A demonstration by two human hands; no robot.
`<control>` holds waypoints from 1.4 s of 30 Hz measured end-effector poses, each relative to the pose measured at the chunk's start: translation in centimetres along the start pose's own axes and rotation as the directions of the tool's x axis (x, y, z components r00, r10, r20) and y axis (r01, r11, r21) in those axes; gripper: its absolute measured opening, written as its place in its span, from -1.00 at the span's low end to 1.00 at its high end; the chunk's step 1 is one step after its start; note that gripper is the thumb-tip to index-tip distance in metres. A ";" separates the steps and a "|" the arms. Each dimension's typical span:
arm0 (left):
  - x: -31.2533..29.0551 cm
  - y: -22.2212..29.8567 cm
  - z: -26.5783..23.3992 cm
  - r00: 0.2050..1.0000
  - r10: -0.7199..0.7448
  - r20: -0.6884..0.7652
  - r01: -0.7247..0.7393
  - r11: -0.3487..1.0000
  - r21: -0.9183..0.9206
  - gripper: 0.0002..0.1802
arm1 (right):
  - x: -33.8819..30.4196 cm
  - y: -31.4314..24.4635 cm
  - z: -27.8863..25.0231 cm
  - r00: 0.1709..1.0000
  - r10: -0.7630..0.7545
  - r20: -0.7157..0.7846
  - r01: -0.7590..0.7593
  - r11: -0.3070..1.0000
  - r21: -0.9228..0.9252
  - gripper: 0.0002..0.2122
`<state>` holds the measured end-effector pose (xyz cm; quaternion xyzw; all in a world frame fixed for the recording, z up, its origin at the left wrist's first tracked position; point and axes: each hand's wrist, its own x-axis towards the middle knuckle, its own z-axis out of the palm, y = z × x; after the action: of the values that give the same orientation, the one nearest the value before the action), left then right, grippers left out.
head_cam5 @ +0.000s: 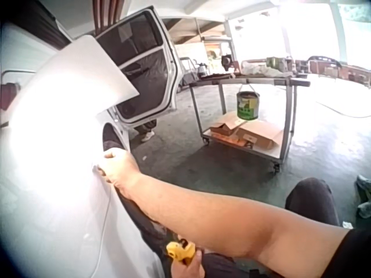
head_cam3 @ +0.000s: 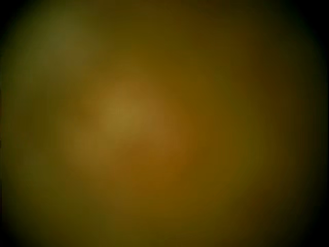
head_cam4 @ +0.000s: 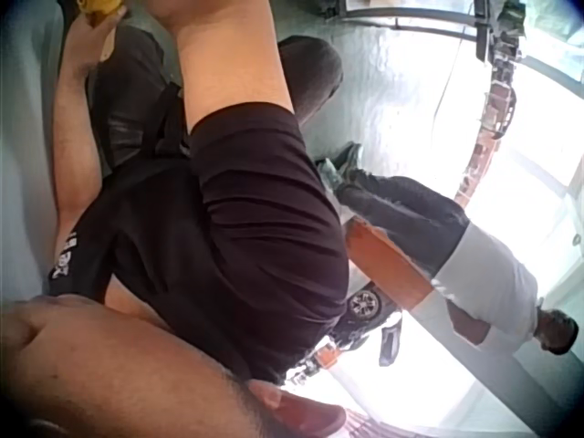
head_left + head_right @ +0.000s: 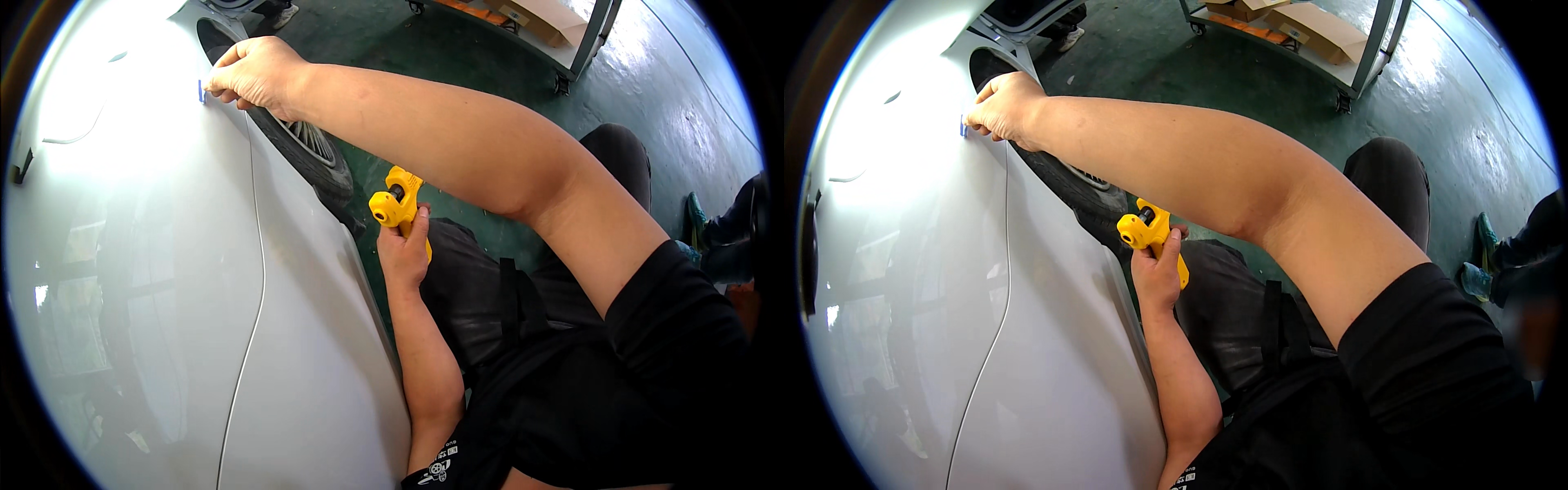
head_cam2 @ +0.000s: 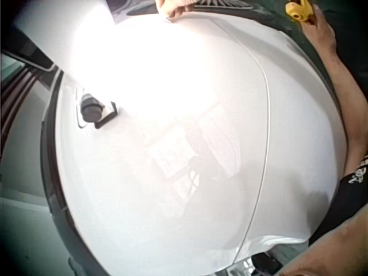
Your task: The person aligns a white car side panel and secures it using a ratchet. They then apply a substance from a small tube onto a blue plastic clip and use a yellow heat gun to treat the area before inserting the clip into the panel.
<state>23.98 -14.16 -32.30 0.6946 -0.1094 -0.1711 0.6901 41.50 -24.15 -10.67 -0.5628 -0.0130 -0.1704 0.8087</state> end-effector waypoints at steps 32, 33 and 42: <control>-0.2 0.6 0.1 1.000 0.010 0.002 -0.010 1.000 0.022 -0.71 | -0.3 -0.2 0.7 0.999 -0.018 -0.029 0.018 1.000 -0.006 -0.82; -0.2 0.7 0.2 1.000 0.013 0.005 -0.013 1.000 0.020 -0.71 | -0.3 -0.3 0.6 0.999 -0.015 -0.028 0.014 1.000 -0.004 -0.83; -0.3 1.3 0.2 1.000 -0.001 0.003 0.001 0.999 0.038 -0.71 | -0.5 -0.2 0.7 1.000 0.000 -0.021 0.000 1.000 0.000 -0.82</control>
<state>23.71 -14.25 -30.94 0.7075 -0.1132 -0.1702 0.6765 41.09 -23.45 -10.38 -0.5608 -0.0046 -0.1765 0.8089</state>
